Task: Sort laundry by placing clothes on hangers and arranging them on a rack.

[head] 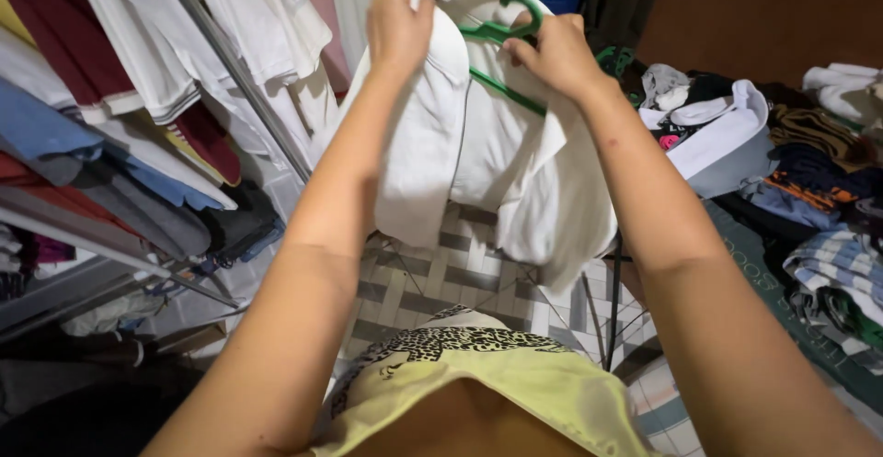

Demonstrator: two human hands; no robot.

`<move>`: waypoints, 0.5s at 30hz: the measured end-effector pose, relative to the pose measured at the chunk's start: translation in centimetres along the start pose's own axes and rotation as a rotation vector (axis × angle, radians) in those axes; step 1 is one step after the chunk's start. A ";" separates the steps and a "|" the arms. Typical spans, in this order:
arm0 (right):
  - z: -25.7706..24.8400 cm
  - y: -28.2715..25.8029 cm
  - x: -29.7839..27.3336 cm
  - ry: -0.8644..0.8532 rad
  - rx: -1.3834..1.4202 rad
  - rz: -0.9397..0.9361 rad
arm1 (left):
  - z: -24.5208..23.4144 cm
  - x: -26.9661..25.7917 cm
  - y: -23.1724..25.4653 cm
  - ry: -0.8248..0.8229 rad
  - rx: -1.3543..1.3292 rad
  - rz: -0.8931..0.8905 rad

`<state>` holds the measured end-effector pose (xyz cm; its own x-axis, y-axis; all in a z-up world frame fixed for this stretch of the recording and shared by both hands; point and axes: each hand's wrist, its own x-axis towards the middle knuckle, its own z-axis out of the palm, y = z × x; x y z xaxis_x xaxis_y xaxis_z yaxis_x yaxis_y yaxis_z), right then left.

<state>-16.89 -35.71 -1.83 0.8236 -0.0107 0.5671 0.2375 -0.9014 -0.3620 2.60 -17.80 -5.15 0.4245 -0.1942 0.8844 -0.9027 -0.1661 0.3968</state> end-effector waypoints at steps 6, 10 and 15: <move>0.2 2.9 -1.2 0.239 -0.388 -0.144 | -4.5 2.0 3.4 0.125 -0.244 -0.442; -0.9 5.1 -0.2 0.191 0.204 0.141 | -6.6 0.1 4.8 -0.181 -0.072 0.095; -0.2 -0.1 2.2 0.135 0.333 0.030 | -4.5 -2.4 6.3 -0.349 0.004 0.336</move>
<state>-15.23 -35.71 -0.36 0.7627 -0.1116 0.6371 0.3879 -0.7093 -0.5885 -4.41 -14.01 -3.64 0.1082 -0.5506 0.8277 -0.9939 -0.0426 0.1016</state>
